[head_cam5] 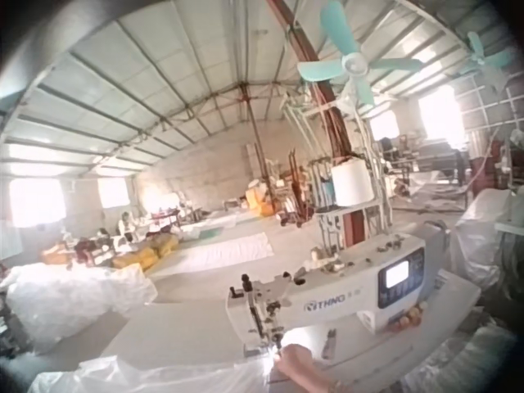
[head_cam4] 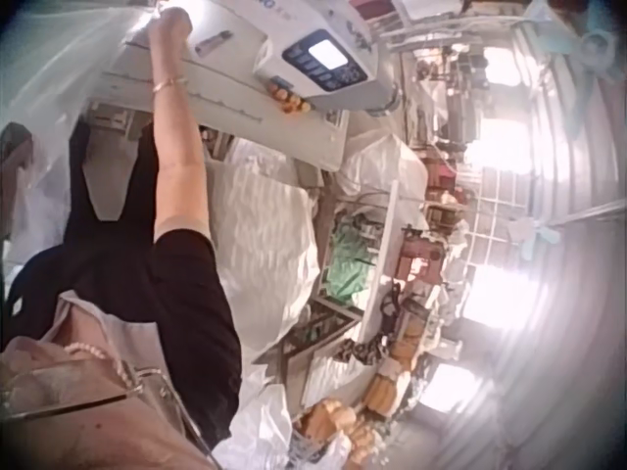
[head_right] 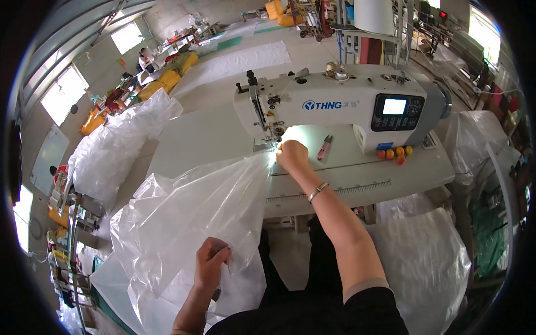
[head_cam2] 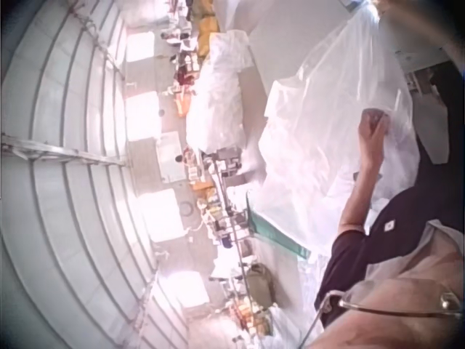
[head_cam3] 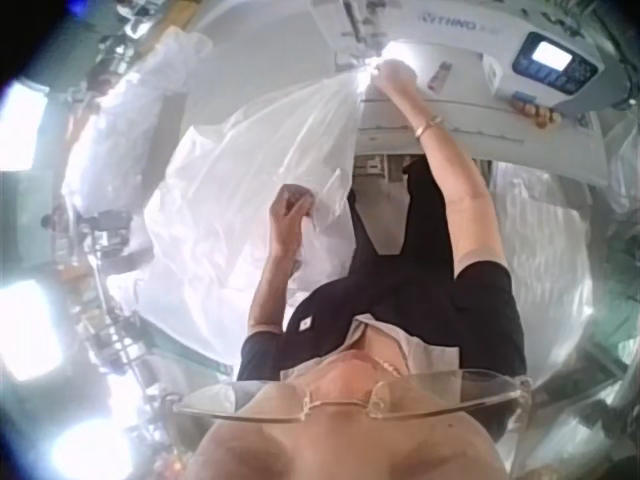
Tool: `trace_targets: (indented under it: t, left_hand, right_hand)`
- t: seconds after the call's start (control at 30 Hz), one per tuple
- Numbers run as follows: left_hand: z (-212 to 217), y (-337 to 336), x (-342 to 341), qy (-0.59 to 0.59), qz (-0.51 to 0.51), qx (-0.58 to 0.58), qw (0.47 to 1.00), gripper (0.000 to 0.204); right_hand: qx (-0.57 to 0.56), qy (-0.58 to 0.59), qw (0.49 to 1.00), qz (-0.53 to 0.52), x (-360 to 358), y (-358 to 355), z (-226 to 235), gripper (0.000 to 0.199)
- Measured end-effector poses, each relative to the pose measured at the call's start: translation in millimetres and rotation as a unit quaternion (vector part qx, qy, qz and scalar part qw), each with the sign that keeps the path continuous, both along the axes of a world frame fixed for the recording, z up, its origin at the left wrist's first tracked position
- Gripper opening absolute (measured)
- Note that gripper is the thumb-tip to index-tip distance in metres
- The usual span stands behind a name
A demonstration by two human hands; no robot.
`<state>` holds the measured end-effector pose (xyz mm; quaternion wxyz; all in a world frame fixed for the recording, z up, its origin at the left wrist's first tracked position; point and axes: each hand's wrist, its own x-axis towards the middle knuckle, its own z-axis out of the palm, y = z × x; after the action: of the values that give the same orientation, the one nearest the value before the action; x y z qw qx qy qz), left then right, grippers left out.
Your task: The person aligns and sews large white plastic sheets using an industrial sewing machine. They repeatedly position the material under the needle, guide it through the machine, and trim excess thread with scissors. The process involves handling the plastic with both hands to maintain alignment during stitching.
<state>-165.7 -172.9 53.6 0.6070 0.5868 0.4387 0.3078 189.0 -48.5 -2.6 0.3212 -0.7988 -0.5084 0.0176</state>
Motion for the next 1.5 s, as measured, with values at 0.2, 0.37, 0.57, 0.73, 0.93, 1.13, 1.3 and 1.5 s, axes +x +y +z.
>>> trace_targets:
  t: [0.2, 0.37, 0.57, 0.73, 0.93, 1.13, 1.3, 1.5]
  left_hand:
    - [37, -18, 33, 0.139, -0.299, 0.504, 0.798, 0.014]
    - [-29, -51, 96, 0.109, -0.467, 0.417, 0.772, 0.028]
    - [-29, -61, 77, 0.046, -0.387, 0.324, 0.862, 0.037]
    - [-70, -40, 10, 0.261, 0.001, 0.399, 0.879, 0.056]
    - [-143, -32, -84, 0.51, 0.0, 0.471, 0.72, 0.041]
    - [-68, -33, -162, 0.158, 0.138, 0.081, 0.974, 0.011]
    - [45, -69, -123, -0.023, -0.022, -0.036, 0.999, 0.013]
    - [62, -82, -107, -0.051, 0.034, -0.044, 0.997, 0.015]
  right_hand:
    - [-0.058, -0.049, 0.997, 0.03, 18, 6, 21, 0.02]
    - [-0.086, -0.075, 0.993, 0.029, 18, 14, 24, 0.024]
    - [0.172, 0.011, 0.984, 0.043, 8, -36, 10, 0.015]
    - [0.081, -0.017, 0.914, 0.397, -93, -162, 27, 0.015]
    - [-0.228, -0.096, 0.803, 0.543, -144, -238, -85, 0.026]
    - [-0.196, 0.282, 0.835, 0.429, -134, -245, -66, 0.038]
    - [0.004, 0.684, 0.624, 0.378, -179, -195, -38, 0.048]
    - [0.101, 0.815, 0.434, 0.37, -214, -218, 0, 0.036]
